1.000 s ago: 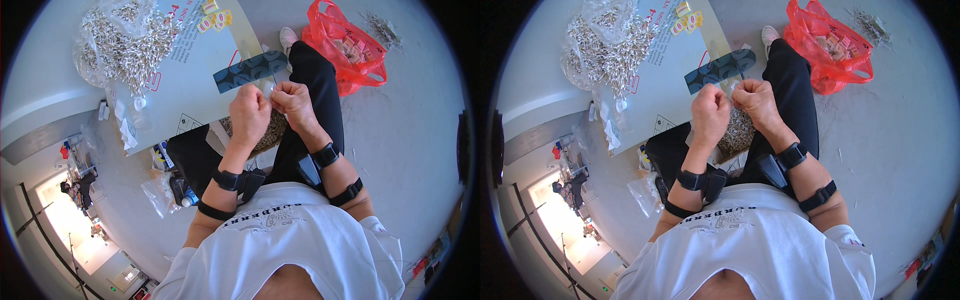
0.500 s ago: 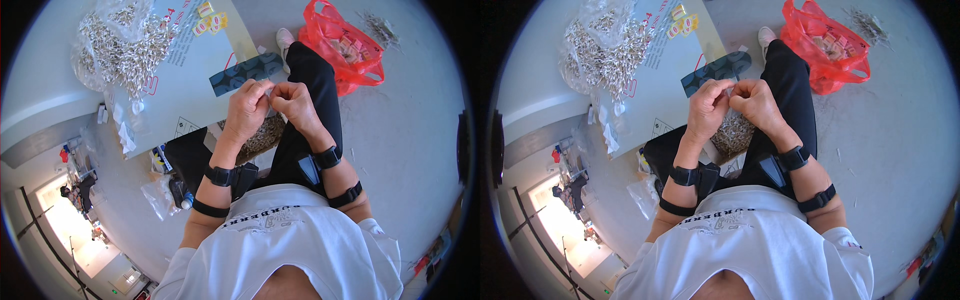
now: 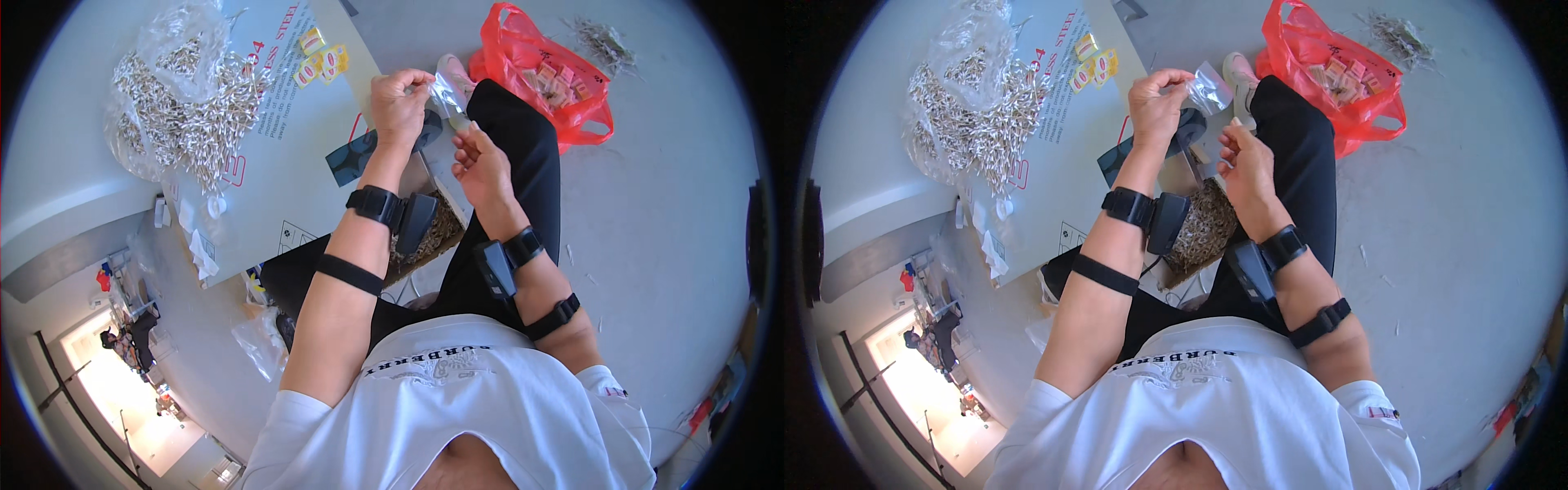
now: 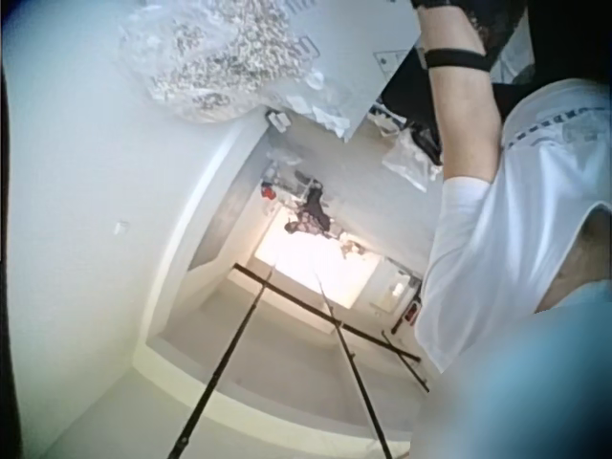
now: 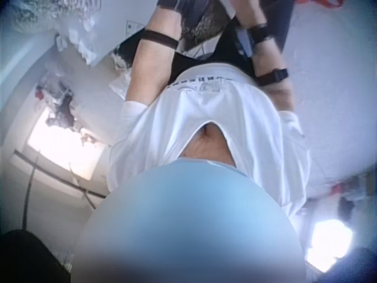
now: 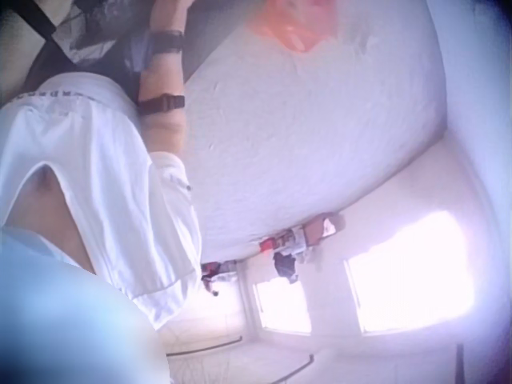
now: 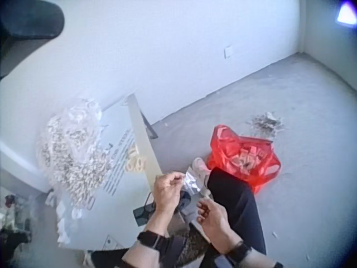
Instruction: Bundling medical/hygiene swabs and applying adhesive labels or bands to the bundles.
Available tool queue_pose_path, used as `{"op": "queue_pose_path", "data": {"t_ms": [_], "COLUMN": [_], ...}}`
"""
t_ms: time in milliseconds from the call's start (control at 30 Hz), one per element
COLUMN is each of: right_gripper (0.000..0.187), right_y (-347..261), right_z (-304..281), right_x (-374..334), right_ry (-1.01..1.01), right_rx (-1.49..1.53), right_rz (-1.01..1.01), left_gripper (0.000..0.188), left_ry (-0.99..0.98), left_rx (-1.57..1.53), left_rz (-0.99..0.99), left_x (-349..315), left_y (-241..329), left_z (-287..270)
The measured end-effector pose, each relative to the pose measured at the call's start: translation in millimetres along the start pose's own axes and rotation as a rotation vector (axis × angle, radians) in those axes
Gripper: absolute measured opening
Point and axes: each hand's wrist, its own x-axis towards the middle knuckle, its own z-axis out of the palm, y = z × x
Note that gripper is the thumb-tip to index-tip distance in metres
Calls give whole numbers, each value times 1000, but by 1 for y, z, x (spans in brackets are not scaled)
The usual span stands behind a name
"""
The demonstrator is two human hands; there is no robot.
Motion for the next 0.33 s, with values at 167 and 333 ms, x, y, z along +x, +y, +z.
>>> {"op": "queue_pose_path", "data": {"t_ms": [167, 333], "right_gripper": [16, 18], "right_y": [2, 6], "right_z": [13, 17], "right_x": [26, 39], "right_ry": [-32, 46], "right_rx": [164, 94], "right_rz": [93, 32], "left_gripper": [12, 10], "left_ry": [-14, -75], "left_rx": [376, 522], "left_rz": [221, 272], "left_x": [1, 1], "left_y": [-18, -20], "left_z": [11, 10]}}
